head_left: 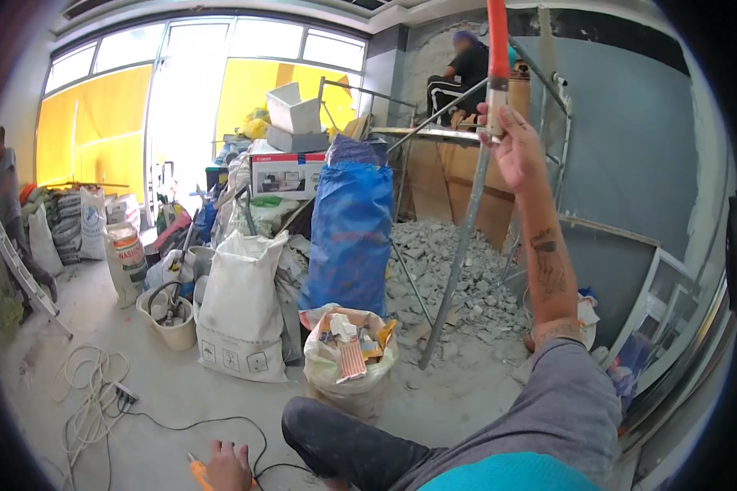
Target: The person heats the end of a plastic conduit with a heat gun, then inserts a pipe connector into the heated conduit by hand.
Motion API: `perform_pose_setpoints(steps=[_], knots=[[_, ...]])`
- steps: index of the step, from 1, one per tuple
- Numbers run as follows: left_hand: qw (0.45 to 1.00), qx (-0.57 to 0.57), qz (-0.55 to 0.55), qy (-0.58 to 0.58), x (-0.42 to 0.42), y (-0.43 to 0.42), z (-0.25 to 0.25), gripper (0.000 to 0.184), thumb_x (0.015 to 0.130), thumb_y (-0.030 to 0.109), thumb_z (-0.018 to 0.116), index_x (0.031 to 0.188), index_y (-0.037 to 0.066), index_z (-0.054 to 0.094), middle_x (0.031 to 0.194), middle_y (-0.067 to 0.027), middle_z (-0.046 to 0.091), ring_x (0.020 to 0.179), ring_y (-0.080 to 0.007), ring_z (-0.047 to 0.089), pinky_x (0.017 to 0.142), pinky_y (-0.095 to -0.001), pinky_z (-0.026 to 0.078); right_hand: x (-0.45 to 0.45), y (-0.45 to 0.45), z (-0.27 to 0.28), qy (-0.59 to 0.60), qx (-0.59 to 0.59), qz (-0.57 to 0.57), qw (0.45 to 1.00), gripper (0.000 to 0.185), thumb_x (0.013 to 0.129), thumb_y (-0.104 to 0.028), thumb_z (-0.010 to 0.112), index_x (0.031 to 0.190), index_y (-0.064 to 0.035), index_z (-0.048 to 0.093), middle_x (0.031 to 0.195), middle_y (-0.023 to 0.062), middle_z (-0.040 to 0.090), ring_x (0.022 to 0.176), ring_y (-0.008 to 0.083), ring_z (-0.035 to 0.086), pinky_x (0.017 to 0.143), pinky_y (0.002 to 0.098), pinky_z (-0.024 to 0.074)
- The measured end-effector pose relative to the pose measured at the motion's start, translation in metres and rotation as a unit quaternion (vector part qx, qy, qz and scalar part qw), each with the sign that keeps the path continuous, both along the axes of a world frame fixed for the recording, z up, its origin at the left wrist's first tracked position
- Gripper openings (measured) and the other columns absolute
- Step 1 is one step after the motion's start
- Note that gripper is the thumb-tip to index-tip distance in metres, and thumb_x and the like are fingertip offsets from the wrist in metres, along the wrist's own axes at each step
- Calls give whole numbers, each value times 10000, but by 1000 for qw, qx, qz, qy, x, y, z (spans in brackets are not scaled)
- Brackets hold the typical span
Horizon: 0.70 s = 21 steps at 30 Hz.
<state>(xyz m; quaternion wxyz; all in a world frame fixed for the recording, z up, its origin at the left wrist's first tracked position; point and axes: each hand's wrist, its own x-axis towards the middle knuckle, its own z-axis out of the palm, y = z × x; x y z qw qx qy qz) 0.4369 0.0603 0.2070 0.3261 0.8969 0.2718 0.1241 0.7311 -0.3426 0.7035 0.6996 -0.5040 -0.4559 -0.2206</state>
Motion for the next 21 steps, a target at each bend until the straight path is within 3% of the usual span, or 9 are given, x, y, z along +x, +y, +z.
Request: perform_pose_setpoints(steps=[4,6,7,9,16,17,19,20,21], knots=[[991,59,-84,83,-27,-15,39,436,977,453,534,1224,116,657,1267,-205,631,1262,-478,499,1009,-590,406,12,-34,28,-25,-16,-99,995,328,1006,-292,590,1211,-42,647,1127,68,702,955,138,622,772,283,465],[984,156,38,72,-33,-24,42,402,966,427,554,1130,90,700,1203,-211,654,1214,-516,500,1032,-605,376,9,-55,47,-26,-54,-146,988,365,1000,-324,592,1271,-80,618,1194,38,684,1086,117,593,922,356,441],[984,168,25,59,-33,-20,31,393,952,420,581,1066,70,719,1158,-215,658,1196,-532,489,1065,-620,338,5,-56,54,-26,-65,-150,986,365,1000,-324,592,1271,-80,618,1194,38,684,1086,117,593,922,356,441],[985,158,23,63,-31,-13,22,394,946,421,592,1062,67,720,1156,-213,654,1206,-531,483,1075,-621,330,-6,-56,64,-22,-14,-190,982,357,999,-342,585,1227,-75,645,1161,45,699,998,117,601,868,321,428],[986,159,26,35,-32,-10,23,392,932,416,615,1044,55,721,1180,-210,634,1203,-540,475,1100,-616,298,-30,-61,79,-27,-33,-186,982,409,1000,-344,587,1305,-72,604,1183,30,689,1075,101,596,952,381,424],[986,161,29,34,-33,-11,23,392,932,416,615,1044,55,721,1180,-210,634,1203,-540,475,1100,-616,298,-30,-61,79,-19,-41,-149,988,405,997,-336,585,1292,-59,606,1125,32,691,1000,102,602,904,354,451],[973,228,31,25,-38,-12,23,368,932,415,623,1057,81,719,1054,-186,675,1065,-459,597,974,-559,442,-23,-58,75,-13,-47,-108,993,401,995,-328,583,1280,-47,609,1066,35,692,925,102,609,856,326,478],[972,229,35,25,-38,-10,19,368,932,415,623,1057,81,719,1054,-186,675,1065,-459,597,974,-559,442,-10,-53,66,-10,-90,-92,992,401,990,-327,591,1266,-37,608,1025,36,684,843,94,598,814,311,495],[981,190,28,2,-34,-5,10,302,936,321,621,1054,47,668,1083,-186,624,1045,-433,597,913,-530,465,-2,-45,58,-5,-134,-75,988,402,985,-326,600,1253,-26,607,984,37,675,762,87,587,772,296,512]])
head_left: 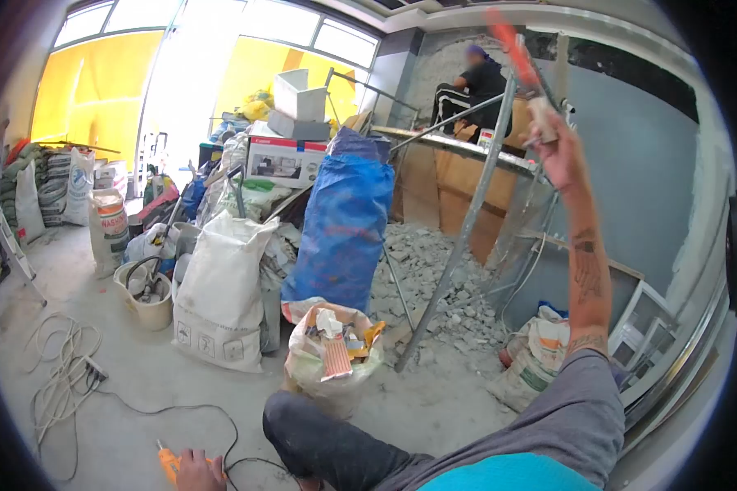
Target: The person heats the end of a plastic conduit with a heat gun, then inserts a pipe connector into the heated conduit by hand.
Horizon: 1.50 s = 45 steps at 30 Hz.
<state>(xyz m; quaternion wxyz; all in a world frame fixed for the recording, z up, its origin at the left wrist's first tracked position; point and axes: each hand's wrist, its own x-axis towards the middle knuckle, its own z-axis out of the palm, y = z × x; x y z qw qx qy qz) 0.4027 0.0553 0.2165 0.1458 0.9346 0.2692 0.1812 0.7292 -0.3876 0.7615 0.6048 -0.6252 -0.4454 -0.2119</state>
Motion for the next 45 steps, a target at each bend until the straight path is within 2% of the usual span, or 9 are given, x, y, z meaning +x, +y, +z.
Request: perform_pose_setpoints(steps=[2,3,4,11,15,17,22,34,45], knots=[[996,21,-6,-89,4,6,-23,259,900,201,661,1073,13,621,1095,-202,574,1054,-408,568,895,-499,461,9,33,-36,60,-51,-18,997,387,980,-325,606,1222,-22,613,957,34,663,707,81,558,748,282,512],[999,30,-36,-18,7,14,-23,303,890,199,679,1108,-4,621,1111,-229,576,1039,-409,557,897,-495,448,17,64,-71,122,-113,-31,986,374,976,-324,613,1190,-17,620,930,32,651,653,75,530,725,268,511],[997,17,29,-67,13,7,-16,427,870,254,707,1206,15,594,1135,-203,606,1085,-375,567,960,-486,439,1,106,-108,152,-106,-62,981,368,989,-313,589,1104,31,652,667,-52,502,587,64,460,662,267,472],[931,72,-5,-358,16,-5,55,708,830,432,766,1338,10,510,1240,-201,579,1162,-383,542,996,-459,419,-5,217,-284,355,-386,230,820,257,978,-315,593,968,-61,634,598,-82,386,520,45,362,599,260,440],[934,25,-75,-349,11,-26,55,714,834,492,747,1321,16,532,1212,-177,615,1140,-359,580,981,-446,445,-37,255,-331,359,-483,268,753,275,985,-302,583,994,-32,633,578,-84,357,491,41,337,560,258,415],[950,-88,-125,-272,9,-37,47,592,867,403,741,1294,34,565,1158,-178,651,1081,-321,632,939,-413,487,-40,267,-347,369,-499,269,736,273,991,-306,575,988,-40,635,559,-86,329,485,42,328,555,250,397],[939,-203,-117,-251,15,-54,41,418,965,374,638,1115,-16,654,811,-196,675,761,-329,686,704,-404,513,-45,294,-356,391,-515,315,695,262,1012,-308,543,941,-64,607,544,-95,272,488,44,302,522,247,326],[954,-95,-95,-268,17,-64,28,314,897,306,734,1024,25,676,737,-179,678,648,-325,686,578,-399,516,-61,299,-353,312,-582,236,713,261,966,-305,616,876,-61,603,591,-43,436,419,16,369,342,197,283],[954,-71,-96,-274,17,-66,28,279,878,263,760,1021,36,683,702,-156,669,590,-300,668,539,-371,505,-70,291,-361,336,-538,265,726,232,972,-264,620,867,-58,598,638,-53,448,453,17,354,377,201,290]])
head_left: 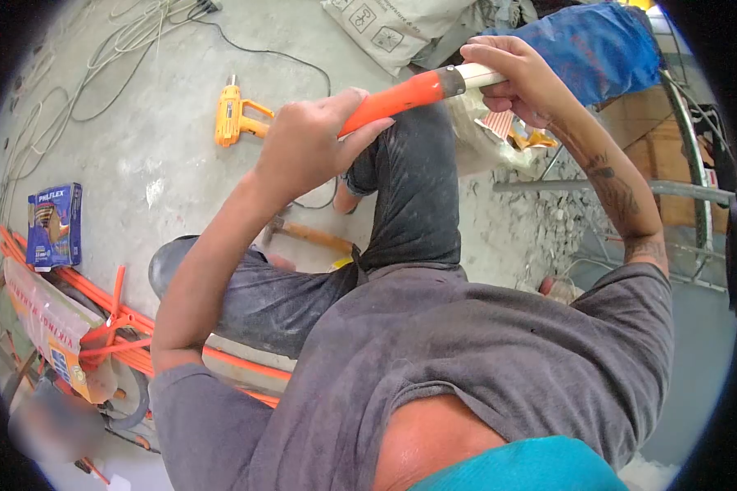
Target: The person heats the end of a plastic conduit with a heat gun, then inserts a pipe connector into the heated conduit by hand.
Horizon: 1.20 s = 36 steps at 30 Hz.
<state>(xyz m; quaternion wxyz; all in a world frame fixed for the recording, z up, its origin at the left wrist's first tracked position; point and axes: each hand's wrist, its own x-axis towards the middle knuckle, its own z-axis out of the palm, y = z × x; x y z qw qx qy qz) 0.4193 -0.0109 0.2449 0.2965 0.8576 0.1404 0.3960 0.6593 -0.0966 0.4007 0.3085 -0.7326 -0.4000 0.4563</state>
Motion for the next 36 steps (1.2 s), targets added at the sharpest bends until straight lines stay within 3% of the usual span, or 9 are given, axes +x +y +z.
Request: perform_pose_setpoints(steps=[20,24,25,26,27,30,32,34,36], knots=[[1000,24,-5,-9,-4,0,-1,298,864,269,771,1012,29,676,681,-149,660,571,-300,659,525,-373,495,2,-1,-1,54,-2,21,998,185,964,-252,635,907,-76,616,696,-50,502,464,8,356,388,204,266],[1000,-7,9,25,2,8,-2,320,911,354,699,959,42,646,686,-181,637,626,-379,644,559,-437,499,5,31,7,-73,-86,20,993,281,964,-349,613,1029,-87,691,706,-42,506,478,58,418,435,243,402],[1000,-4,5,5,9,11,-23,341,951,353,639,1042,25,652,798,-212,668,709,-396,660,629,-459,509,33,39,-1,-119,-60,175,976,356,997,-395,547,1114,-95,700,936,15,681,613,84,575,547,236,480],[991,-103,-14,89,14,14,-15,375,977,361,588,1107,15,651,865,-216,684,766,-389,675,670,-464,510,25,58,25,-86,-155,104,979,419,1002,-457,519,1130,-103,703,939,8,676,730,140,640,643,280,533],[993,-94,-70,2,21,24,-20,403,993,372,557,1129,1,631,860,-208,676,719,-380,667,661,-468,509,30,66,40,-53,-105,122,986,568,991,-572,476,1258,-96,636,927,11,669,806,172,673,667,319,548],[858,-493,-139,-42,26,34,3,241,1027,323,547,1068,86,549,767,-37,567,689,-128,578,607,-303,490,55,82,79,-147,90,14,985,1054,877,-852,263,1483,7,346,1035,207,695,825,227,682,686,370,574],[800,-557,-179,-132,28,51,-3,204,1035,313,544,1069,112,523,758,-6,539,686,-102,555,601,-278,481,96,97,56,-130,198,-93,967,945,892,-812,340,1415,-29,428,991,173,693,778,206,660,658,374,553],[637,-690,-202,-277,28,74,-6,202,1043,320,532,1100,132,486,776,-2,521,645,-119,531,584,-289,474,119,104,-10,-144,197,-144,959,650,972,-616,418,1294,-62,526,1047,139,681,775,212,644,653,406,538],[581,-730,-196,-302,17,90,-10,205,1045,329,531,1105,142,475,781,7,501,616,-118,503,571,-284,456,156,124,-180,-468,277,137,828,561,1031,-490,394,1316,-40,571,1311,222,593,1035,407,646,929,485,495]])
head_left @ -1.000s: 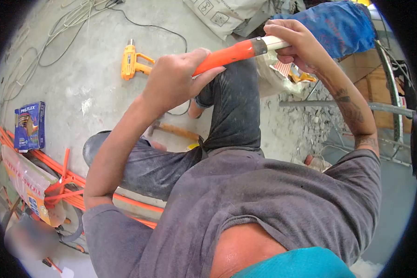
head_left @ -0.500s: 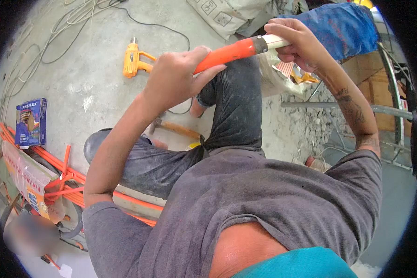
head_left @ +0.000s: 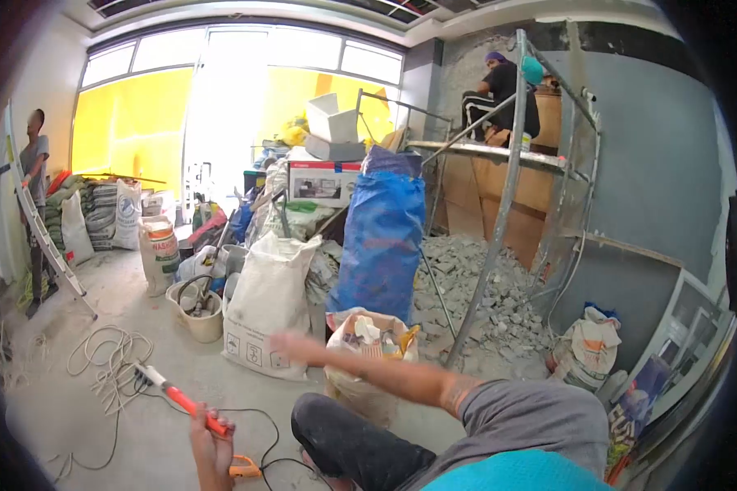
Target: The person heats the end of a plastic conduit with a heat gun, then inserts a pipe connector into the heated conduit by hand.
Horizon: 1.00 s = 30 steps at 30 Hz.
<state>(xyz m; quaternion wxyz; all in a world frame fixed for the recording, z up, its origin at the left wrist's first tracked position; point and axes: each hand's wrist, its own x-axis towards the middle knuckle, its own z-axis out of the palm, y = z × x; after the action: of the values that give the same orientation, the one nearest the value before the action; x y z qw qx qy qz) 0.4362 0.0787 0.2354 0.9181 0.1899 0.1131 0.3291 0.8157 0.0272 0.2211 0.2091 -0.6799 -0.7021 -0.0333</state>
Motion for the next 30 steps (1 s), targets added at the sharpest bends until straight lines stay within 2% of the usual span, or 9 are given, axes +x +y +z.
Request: perform_pose_setpoints(steps=[1,2,3,8,10,13,18,22,30], knots=[[996,46,53,53,-7,0,3,205,1048,328,524,1106,139,471,770,9,489,608,-118,494,558,-285,447,-72,-42,-37,57,1,-100,993,579,984,-535,487,1268,-55,641,1118,165,699,1119,297,654,931,426,510],[985,91,107,105,-11,0,5,204,1050,326,517,1107,136,467,758,12,477,600,-117,485,546,-287,438,-179,-94,54,-56,-346,-197,915,595,958,-595,491,1195,-91,701,1118,159,709,1144,324,637,968,461,489],[968,138,153,142,-13,1,4,250,1052,362,502,1131,129,463,744,17,442,582,-112,459,530,-274,423,-182,-95,48,-49,-351,-194,915,595,958,-595,491,1195,-91,701,1118,159,709,1144,324,637,968,461,489],[944,187,249,111,-18,8,-19,341,1021,332,496,1277,108,501,879,-14,490,778,-95,493,722,-284,488,-168,-76,16,82,-277,-117,950,489,979,-514,527,1155,-102,721,1137,178,698,1096,356,647,964,456,497],[871,319,291,233,-40,12,-12,270,1008,314,547,1135,75,541,908,-34,575,836,-118,574,744,-310,505,-148,-40,-10,22,-220,16,975,382,992,-413,565,1121,-96,737,1044,169,729,988,334,693,871,440,535],[822,337,368,274,-53,23,-10,265,979,224,645,1114,58,489,862,-36,608,733,-99,606,651,-270,507,-202,8,32,197,-149,64,967,394,966,-382,652,1016,3,723,731,55,668,674,129,559,658,324,487],[802,264,445,297,-78,12,11,259,986,190,646,1133,59,477,845,-25,587,690,-104,579,637,-268,503,-269,57,30,357,-205,141,901,408,954,-362,660,1077,23,715,868,117,723,745,160,633,701,336,513],[695,272,466,475,-91,10,1,311,964,186,672,1146,48,461,804,-15,576,669,-90,566,598,-251,472,-288,38,20,339,-158,199,906,409,940,-341,669,1120,25,703,980,175,735,880,235,703,767,352,542],[728,244,412,491,-70,-5,-8,330,943,242,683,1116,20,512,756,-44,593,659,-118,582,604,-286,480,-274,36,49,397,-25,162,903,378,944,-291,670,1136,35,688,1042,180,726,909,250,705,807,353,549]])
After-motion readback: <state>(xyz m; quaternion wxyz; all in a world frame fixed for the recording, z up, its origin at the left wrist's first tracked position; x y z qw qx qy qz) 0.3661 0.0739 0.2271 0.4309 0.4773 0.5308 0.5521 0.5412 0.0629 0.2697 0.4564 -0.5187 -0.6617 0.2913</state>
